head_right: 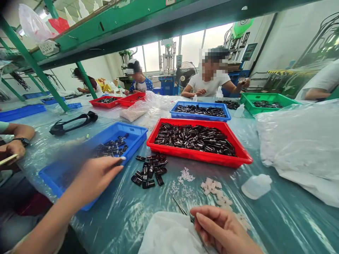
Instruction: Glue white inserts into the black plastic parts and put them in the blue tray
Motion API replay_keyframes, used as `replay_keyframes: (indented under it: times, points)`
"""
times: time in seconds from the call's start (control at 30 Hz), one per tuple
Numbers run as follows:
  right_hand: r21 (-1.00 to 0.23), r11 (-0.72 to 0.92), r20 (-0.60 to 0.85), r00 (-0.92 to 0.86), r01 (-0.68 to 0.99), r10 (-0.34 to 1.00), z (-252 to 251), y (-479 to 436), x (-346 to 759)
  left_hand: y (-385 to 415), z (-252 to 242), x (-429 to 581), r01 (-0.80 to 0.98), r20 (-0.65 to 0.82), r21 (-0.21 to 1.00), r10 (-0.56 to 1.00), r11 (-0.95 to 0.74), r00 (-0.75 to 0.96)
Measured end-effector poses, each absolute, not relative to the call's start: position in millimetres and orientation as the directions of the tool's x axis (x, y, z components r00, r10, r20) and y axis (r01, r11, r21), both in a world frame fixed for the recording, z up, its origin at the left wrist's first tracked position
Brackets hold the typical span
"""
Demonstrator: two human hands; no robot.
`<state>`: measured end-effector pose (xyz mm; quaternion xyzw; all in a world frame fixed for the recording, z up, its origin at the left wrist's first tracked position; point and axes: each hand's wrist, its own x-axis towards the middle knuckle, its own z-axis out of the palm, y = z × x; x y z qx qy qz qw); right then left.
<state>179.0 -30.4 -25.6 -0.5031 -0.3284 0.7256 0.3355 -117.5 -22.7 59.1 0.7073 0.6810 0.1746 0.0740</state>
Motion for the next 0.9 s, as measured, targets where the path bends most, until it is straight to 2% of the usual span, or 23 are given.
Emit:
replay_keyframes:
  times: [0.1,0.27,0.33,0.4,0.53,0.77,0.9]
  points:
    - [-0.821,-0.553,-0.505,-0.271,-0.143,0.82,-22.8,-31.2,177.3,-23.8,52.3,-160.1,0.965,0.075,0.108,0.966,0.24,-0.248]
    - [-0.827,-0.546,-0.498,-0.277,-0.133,0.822,-20.6,-34.4,177.6,-23.6,45.6,-179.3,0.941,0.114,0.049,0.934,0.336,-0.339]
    - [-0.835,-0.537,-0.49,-0.279,-0.119,0.826,-20.0,-35.5,177.5,-22.9,45.5,-164.4,0.956,0.142,0.056,0.945,0.288,-0.293]
    - [-0.848,-0.52,-0.474,-0.288,-0.105,0.832,-19.7,-36.0,176.8,-20.1,43.5,-140.9,0.991,0.158,0.063,0.979,0.116,-0.125]
    - [-0.87,-0.486,-0.451,-0.266,-0.081,0.852,-20.0,-35.6,175.9,-3.1,27.1,-94.0,0.997,0.062,0.048,0.996,-0.061,0.058]
    - [-0.889,-0.453,-0.422,-0.258,-0.07,0.869,-15.9,-38.1,178.5,32.5,-8.8,-73.0,1.0,-0.025,-0.022,1.0,0.004,-0.004]
    - [-0.892,-0.45,-0.423,-0.267,-0.047,0.866,-15.7,-37.0,177.8,29.3,-10.7,-67.7,0.999,-0.098,-0.024,0.994,-0.044,0.041]
